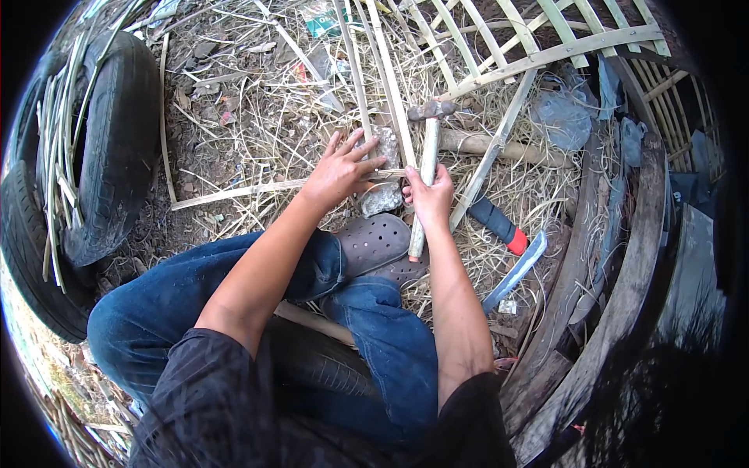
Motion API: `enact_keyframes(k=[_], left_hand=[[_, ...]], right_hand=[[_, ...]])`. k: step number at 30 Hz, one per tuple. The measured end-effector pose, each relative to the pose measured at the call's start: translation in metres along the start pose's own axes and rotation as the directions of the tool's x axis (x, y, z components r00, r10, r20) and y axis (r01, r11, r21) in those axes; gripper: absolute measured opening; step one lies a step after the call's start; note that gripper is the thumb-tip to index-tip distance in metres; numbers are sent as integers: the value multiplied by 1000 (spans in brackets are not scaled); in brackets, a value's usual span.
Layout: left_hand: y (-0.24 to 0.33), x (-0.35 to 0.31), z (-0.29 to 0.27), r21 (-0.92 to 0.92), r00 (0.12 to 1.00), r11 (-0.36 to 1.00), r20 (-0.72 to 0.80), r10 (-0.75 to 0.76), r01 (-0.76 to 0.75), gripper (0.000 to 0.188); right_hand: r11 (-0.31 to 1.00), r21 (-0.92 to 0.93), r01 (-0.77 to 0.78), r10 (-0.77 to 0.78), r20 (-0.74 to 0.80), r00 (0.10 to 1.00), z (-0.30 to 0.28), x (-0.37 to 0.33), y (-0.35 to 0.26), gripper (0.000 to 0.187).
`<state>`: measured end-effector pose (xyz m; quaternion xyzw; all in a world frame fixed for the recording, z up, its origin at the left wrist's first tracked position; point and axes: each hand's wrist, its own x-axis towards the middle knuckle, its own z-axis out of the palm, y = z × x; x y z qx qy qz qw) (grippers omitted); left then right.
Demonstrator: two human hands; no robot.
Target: The person shapes wood strips using a machete, aligns the strips to form a lattice frame, and secures them by hammering small nails into the joints.
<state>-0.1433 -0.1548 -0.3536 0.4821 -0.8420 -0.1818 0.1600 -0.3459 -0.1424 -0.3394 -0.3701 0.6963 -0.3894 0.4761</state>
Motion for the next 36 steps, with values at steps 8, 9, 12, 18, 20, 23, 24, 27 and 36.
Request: enact_keyframes(k=[8,9,12,18,20,23,24,27,36], left_hand=[[10,-9,-19,-101,893,892,155,-423,441,52],[11,-11,-18,-180,944,928,18,-329,327,54],[15,-5,-15,-124,941,935,110,-321,333,54],[17,1,-5,-67,940,948,170,-296,311,55],[14,2,-4,-45,930,948,212,-300,316,58],[11,15,-7,-12,872,935,368,-324,353,65],[12,20,-8,9,807,922,481,-344,388,69],[10,24,-16,-14,740,889,561,-371,457,73],[6,28,-14,-84,735,884,595,-325,460,74]], right_hand=[[991,-131,8,-6,18,1000,-1,8,-4,37],[989,-147,24,-19,31,999,-1,8,-3,37],[987,-153,43,-37,44,998,-3,11,1,36],[984,-139,110,-102,64,993,-5,15,7,37],[977,-192,88,-82,43,996,-3,12,4,38],[952,-282,122,-117,35,992,-9,14,8,40],[923,-330,199,-206,16,978,-12,14,11,41],[937,-316,148,-150,20,989,-15,-8,-11,41],[832,-441,336,-234,271,934,-61,-102,-38,29]])
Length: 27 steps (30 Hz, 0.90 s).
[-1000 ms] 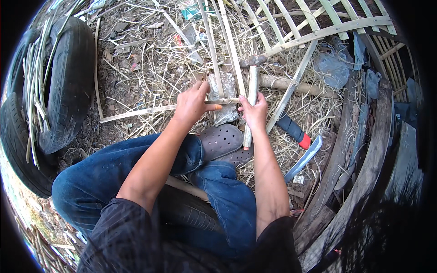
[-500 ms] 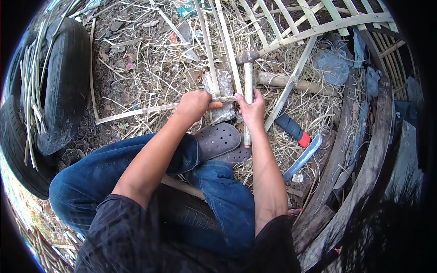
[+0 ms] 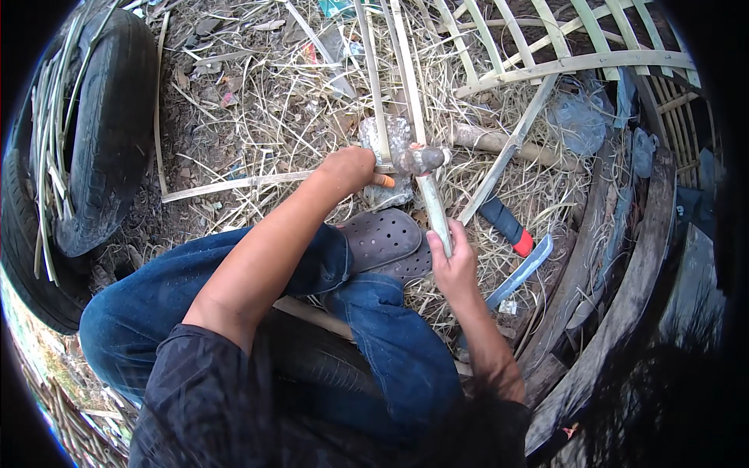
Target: The person shapes wood strips using a machete, aligns the strips to form a lattice frame, and secures them by hammering small nails into the joints.
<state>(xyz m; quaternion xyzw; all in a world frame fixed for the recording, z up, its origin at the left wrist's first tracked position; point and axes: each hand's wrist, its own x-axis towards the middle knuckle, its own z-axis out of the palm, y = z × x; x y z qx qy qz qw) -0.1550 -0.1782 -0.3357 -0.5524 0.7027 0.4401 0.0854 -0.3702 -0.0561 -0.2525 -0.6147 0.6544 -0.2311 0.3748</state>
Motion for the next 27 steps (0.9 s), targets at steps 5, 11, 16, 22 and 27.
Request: enact_keyframes(k=[5,11,16,22,27], left_hand=[[-4,4,4,9,1000,1000,0,-1,1,75],[-2,5,6,1,1000,1000,7,18,-18,77],[-3,3,1,-17,999,999,-1,36,-36,77],[-4,5,4,-40,999,999,12,30,-29,74],[-7,5,1,-51,999,998,-20,26,-27,72]], right_hand=[[996,-67,-50,54,59,997,-4,-9,-40,30],[922,-376,-93,170,177,969,-19,10,-60,32],[947,-320,18,14,97,995,-10,5,-65,32],[902,-432,28,25,117,993,-11,4,-66,35],[865,-501,18,74,163,984,-1,15,-66,37]])
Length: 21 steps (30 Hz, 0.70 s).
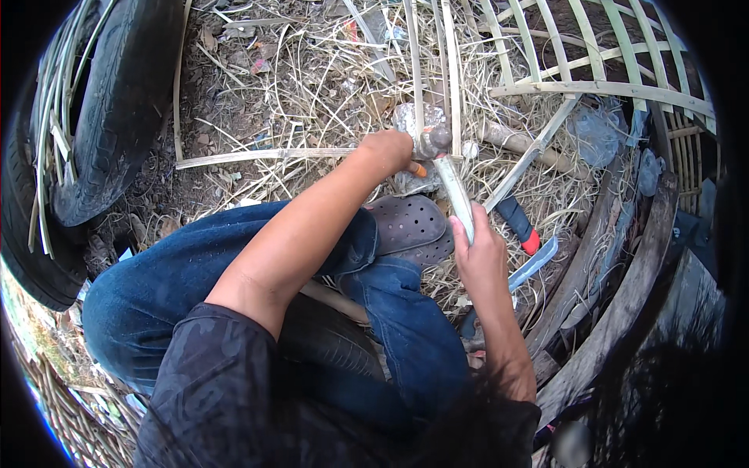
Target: The person shapes wood strips using a machete, aligns the strips to form a lattice frame, and secures them by hammering small nails into the joints.
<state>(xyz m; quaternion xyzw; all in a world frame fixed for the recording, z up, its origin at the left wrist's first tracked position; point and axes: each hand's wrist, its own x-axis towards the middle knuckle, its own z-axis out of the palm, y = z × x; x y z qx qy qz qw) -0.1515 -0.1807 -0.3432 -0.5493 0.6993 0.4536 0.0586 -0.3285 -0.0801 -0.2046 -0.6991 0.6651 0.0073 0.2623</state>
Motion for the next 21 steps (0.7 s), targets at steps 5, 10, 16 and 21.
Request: enact_keyframes(k=[5,10,16,21], left_hand=[[2,-1,4,-1,999,1000,35,-20,20,72],[1,-5,4,10,1000,1000,27,-2,2,73],[1,2,4,-10,999,1000,43,-16,17,73],[-2,3,-1,-34,998,999,56,-29,30,73]], right_hand=[[985,132,114,-83,-218,972,10,-16,3,32],[994,105,45,-32,-122,992,9,-16,2,37],[999,42,28,-25,-88,996,8,-9,2,38],[1000,3,1,0,-66,998,20,-7,6,34]])
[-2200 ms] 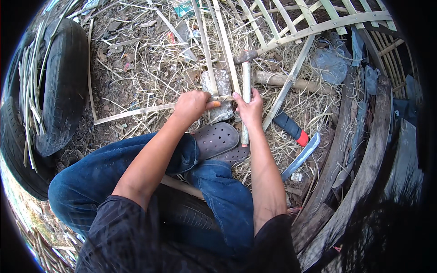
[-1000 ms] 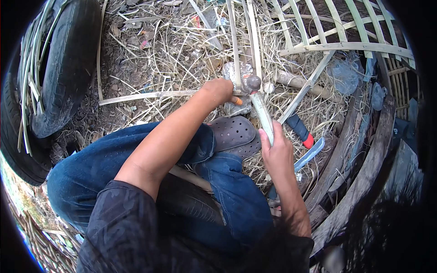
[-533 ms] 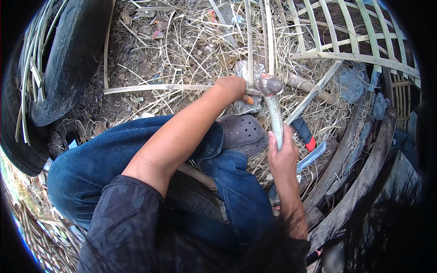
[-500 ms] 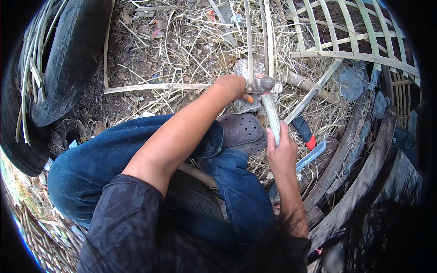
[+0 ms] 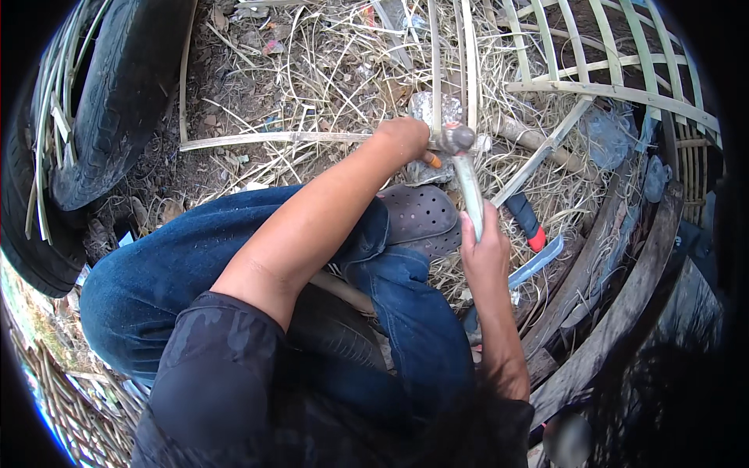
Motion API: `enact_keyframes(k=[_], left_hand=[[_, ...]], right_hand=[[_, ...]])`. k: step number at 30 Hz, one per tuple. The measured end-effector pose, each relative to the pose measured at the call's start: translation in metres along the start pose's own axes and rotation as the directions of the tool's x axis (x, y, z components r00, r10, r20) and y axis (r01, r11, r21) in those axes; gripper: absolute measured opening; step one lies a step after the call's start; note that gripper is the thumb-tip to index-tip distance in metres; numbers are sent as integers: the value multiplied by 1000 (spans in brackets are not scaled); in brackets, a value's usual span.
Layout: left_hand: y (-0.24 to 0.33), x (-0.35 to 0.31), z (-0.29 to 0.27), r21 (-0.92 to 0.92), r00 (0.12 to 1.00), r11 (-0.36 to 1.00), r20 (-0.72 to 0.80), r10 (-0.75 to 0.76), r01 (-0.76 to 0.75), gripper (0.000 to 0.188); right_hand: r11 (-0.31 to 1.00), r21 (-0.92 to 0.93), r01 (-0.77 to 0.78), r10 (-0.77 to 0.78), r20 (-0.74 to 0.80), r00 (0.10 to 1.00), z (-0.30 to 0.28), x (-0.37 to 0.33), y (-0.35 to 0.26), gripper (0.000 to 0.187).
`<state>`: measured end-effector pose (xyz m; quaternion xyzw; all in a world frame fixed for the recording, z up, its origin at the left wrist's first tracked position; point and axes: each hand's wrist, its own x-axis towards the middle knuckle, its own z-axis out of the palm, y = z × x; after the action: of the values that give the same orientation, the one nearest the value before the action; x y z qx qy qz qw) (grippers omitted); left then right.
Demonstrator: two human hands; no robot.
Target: The person shapes wood strips using a machete, aligns the strips to form a lattice frame, and secures them by hammering small nails into the joints.
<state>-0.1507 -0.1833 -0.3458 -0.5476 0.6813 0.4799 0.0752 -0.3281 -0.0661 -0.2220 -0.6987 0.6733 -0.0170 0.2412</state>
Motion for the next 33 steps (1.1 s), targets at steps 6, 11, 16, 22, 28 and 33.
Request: enact_keyframes(k=[6,11,16,22,28,33], left_hand=[[-1,-1,9,47,999,999,-47,2,0,70],[-4,7,4,22,996,999,-90,30,-28,70],[3,0,-2,2,998,999,-35,44,-44,70],[4,-2,2,16,999,999,-12,46,-46,70],[7,1,-1,6,999,999,-9,33,-33,70],[1,1,5,0,999,999,-38,34,-34,69]], right_hand=[[972,168,164,-119,-247,962,-7,-5,-3,32],[993,27,118,-115,-76,990,-15,1,-7,33],[996,-85,-32,37,57,998,-17,14,-13,37],[996,-47,70,-74,-101,992,-37,6,-36,35],[994,-95,46,-51,-55,997,-44,8,-40,37],[963,-265,47,-24,91,996,-49,14,-42,39]])
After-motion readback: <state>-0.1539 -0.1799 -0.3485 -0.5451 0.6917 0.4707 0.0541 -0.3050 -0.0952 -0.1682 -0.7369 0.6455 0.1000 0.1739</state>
